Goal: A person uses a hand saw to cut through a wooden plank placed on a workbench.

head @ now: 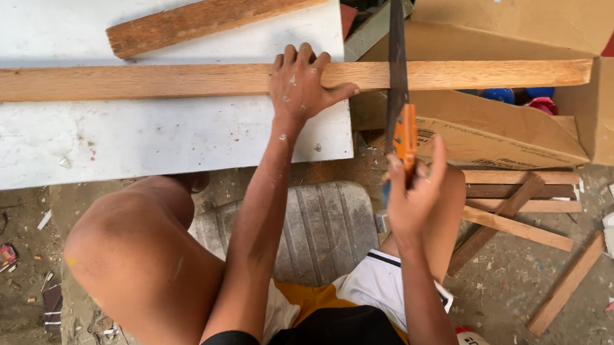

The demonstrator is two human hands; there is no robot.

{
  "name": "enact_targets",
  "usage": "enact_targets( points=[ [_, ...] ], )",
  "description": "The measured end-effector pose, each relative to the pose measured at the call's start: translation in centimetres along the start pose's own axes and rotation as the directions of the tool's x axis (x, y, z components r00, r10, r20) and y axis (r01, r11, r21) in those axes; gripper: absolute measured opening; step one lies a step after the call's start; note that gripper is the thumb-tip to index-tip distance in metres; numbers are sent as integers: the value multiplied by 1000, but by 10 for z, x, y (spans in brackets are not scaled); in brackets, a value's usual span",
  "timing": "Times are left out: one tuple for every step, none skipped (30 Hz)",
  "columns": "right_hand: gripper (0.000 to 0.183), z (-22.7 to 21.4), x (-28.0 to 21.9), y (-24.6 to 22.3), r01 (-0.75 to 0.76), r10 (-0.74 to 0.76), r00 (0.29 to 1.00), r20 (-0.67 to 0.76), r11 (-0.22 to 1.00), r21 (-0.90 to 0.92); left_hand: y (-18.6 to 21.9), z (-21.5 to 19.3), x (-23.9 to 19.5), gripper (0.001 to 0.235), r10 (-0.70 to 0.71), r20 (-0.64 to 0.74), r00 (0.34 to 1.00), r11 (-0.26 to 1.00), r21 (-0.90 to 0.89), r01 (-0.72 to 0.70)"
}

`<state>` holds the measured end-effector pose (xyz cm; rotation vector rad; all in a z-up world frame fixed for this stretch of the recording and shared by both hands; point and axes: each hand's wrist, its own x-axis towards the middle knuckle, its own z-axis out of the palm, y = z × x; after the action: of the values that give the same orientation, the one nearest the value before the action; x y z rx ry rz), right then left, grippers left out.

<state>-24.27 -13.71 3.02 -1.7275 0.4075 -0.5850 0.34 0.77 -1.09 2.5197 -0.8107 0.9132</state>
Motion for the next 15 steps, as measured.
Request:
enact_targets(
  points=[
    [71,-9,-8,-5,-23,21,1000,12,991,132,1,2,-1,83,1,-4,1000,1000,-6,-1],
    [77,-19,-16,-10,-47,42,999,26,964,262,1,4,-2,80,3,-7,1000,1000,-12,-3],
    [77,-25,-27,-23,-46,40,999,27,965,257,2,4,-2,80,-1,-9,1000,1000,-16,1],
    [79,-32,-39,-36,-137,143,990,-7,962,238,2,5,-2,80,-5,0,1000,1000,-14,5],
    [81,-38,-50,-49,-229,244,969,-41,948,223,1,4,-2,80,-10,10,1000,1000,-11,10],
    [81,-45,-62,-60,-228,242,969,-39,949,218,2,4,-1,80,-16,8,1000,1000,-13,16],
    [78,-52,-74,-70,-256,263,964,-37,956,141,1,3,-1,78,-12,-10,1000,1000,-18,12],
    [77,-59,-86,-80,-282,284,958,-37,957,64,1,3,-1,75,-9,-28,1000,1000,-24,8],
    [77,-65,-100,-88,-284,286,957,-35,957,59,2,3,-2,75,-14,-25,1000,1000,-26,13],
    [74,-72,-113,-96,-311,310,949,-53,950,-18,2,4,-2,76,-19,-40,999,999,-34,18],
    [73,-78,-125,-104,-336,331,941,-73,937,-91,3,4,-1,77,-23,-57,998,999,-41,20],
    [73,-86,-131,-110,-337,331,941,-72,937,-95,2,4,-1,77,-25,-57,998,999,-42,23],
    [78,-94,-138,-117,-465,456,885,-96,873,-143,2,4,-1,76,-21,-56,998,999,-35,19],
    [85,-103,-145,-123,-584,570,812,-126,790,-187,2,4,-1,75,-16,-54,998,999,-28,14],
    [85,-102,-151,-120,-584,570,812,-127,790,-188,3,3,-1,75,-17,-55,998,999,-30,15]
  ],
)
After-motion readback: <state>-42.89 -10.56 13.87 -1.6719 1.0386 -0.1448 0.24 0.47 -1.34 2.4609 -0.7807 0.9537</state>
